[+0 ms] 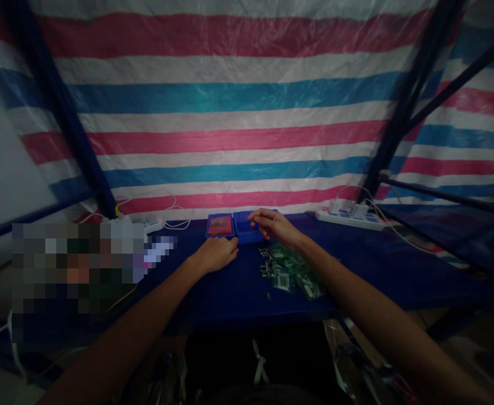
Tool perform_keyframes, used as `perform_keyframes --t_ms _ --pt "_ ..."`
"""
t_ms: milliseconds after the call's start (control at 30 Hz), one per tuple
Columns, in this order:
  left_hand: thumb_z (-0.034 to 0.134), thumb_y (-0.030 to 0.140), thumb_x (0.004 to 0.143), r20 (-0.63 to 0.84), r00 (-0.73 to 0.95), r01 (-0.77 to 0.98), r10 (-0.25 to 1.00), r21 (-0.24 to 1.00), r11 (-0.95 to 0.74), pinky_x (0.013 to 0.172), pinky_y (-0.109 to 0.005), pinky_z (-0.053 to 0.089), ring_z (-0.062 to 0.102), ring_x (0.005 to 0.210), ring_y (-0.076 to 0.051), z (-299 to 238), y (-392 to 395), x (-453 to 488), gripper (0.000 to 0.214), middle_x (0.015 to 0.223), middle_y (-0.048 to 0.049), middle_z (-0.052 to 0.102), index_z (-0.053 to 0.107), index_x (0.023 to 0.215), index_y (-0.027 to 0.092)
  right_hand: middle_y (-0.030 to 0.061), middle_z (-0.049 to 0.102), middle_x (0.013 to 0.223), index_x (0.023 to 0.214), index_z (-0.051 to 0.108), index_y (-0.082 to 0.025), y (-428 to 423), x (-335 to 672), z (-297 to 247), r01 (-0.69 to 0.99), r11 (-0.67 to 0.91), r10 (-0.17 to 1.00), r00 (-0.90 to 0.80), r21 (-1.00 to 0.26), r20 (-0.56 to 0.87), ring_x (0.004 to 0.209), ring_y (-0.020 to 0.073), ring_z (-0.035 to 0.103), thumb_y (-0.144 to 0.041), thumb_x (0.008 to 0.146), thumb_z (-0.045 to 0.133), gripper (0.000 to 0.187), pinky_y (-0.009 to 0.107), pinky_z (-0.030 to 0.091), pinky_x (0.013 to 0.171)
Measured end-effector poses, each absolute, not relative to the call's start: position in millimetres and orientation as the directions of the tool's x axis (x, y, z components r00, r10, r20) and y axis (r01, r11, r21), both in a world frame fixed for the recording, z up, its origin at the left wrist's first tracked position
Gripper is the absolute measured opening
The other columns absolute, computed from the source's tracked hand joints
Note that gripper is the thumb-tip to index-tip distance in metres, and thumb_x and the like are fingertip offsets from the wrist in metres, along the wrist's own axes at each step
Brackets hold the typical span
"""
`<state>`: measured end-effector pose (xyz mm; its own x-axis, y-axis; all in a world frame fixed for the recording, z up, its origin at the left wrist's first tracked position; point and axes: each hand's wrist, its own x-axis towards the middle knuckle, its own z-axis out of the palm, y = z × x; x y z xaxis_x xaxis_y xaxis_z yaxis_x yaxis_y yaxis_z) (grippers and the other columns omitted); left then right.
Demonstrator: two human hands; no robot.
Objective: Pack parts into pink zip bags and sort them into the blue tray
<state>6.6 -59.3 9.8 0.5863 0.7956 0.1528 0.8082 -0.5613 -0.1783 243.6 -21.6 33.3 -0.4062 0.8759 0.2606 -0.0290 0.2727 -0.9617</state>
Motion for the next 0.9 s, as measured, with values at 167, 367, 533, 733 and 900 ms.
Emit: perform_keyframes --t_ms 167,367,533,733,900 --pt "0.047 0.038 0.108 0.153 0.602 0.797 0.784 -0.182 -0.576 0.074 -0.035 0.053 0.076 0.088 -0.029 9.2 -57.8 5.8 0.025 0.098 -0.0115 0.076 0.061 0.113 0.019 0.0043 0.070 0.106 0.104 0.074 -0.027 -20.7 244.5 32.4 -0.030 0.292 0.875 -0.395 -0.956 0.280 0.059 0.0098 0.046 -0.044 0.088 0.076 0.025 0.027 0.037 0.050" --pt "0.046 0.038 0.109 0.125 0.603 0.795 0.788 -0.171 -0.582 0.073 -0.033 0.053 0.076 0.089 -0.028 10.2 -58.2 6.6 0.024 0.098 -0.0113 0.076 0.060 0.113 0.018 0.0057 0.071 0.106 0.107 0.074 -0.024 -17.0 244.8 28.3 -0.040 0.300 0.867 -0.405 -0.953 0.290 0.058 0.0092 0.047 -0.041 0.090 0.074 0.024 0.026 0.036 0.049" --pt "0.045 0.036 0.110 0.118 0.616 0.786 0.779 -0.159 -0.597 0.074 -0.033 0.053 0.076 0.091 -0.028 11.0 -57.7 5.4 0.025 0.098 -0.0118 0.076 0.060 0.115 0.017 0.0048 0.069 0.098 0.106 0.074 -0.024 -13.8 245.2 26.6 -0.043 0.302 0.860 -0.420 -0.952 0.291 0.058 0.0097 0.048 -0.041 0.091 0.075 0.023 0.025 0.037 0.048" --pt "0.045 0.039 0.110 0.112 0.614 0.787 0.781 -0.171 -0.593 0.075 -0.032 0.053 0.075 0.089 -0.027 11.2 -57.2 5.1 0.026 0.098 -0.0117 0.076 0.059 0.117 0.018 -0.0024 0.052 0.070 0.101 0.072 -0.022 -13.4 246.4 27.5 -0.090 0.291 0.843 -0.446 -0.953 0.300 0.052 0.0093 0.038 -0.042 0.094 0.071 0.021 0.025 0.028 0.046" --pt "0.042 0.043 0.110 0.116 0.598 0.798 0.793 -0.180 -0.575 0.075 -0.033 0.052 0.075 0.087 -0.028 8.6 -55.7 5.1 0.030 0.096 -0.0112 0.075 0.059 0.119 0.019 -0.0069 0.038 0.062 0.098 0.069 -0.021 -13.8 245.4 28.6 -0.121 0.251 0.852 -0.443 -0.961 0.278 0.049 0.0080 0.026 -0.041 0.094 0.070 0.020 0.024 0.023 0.046"
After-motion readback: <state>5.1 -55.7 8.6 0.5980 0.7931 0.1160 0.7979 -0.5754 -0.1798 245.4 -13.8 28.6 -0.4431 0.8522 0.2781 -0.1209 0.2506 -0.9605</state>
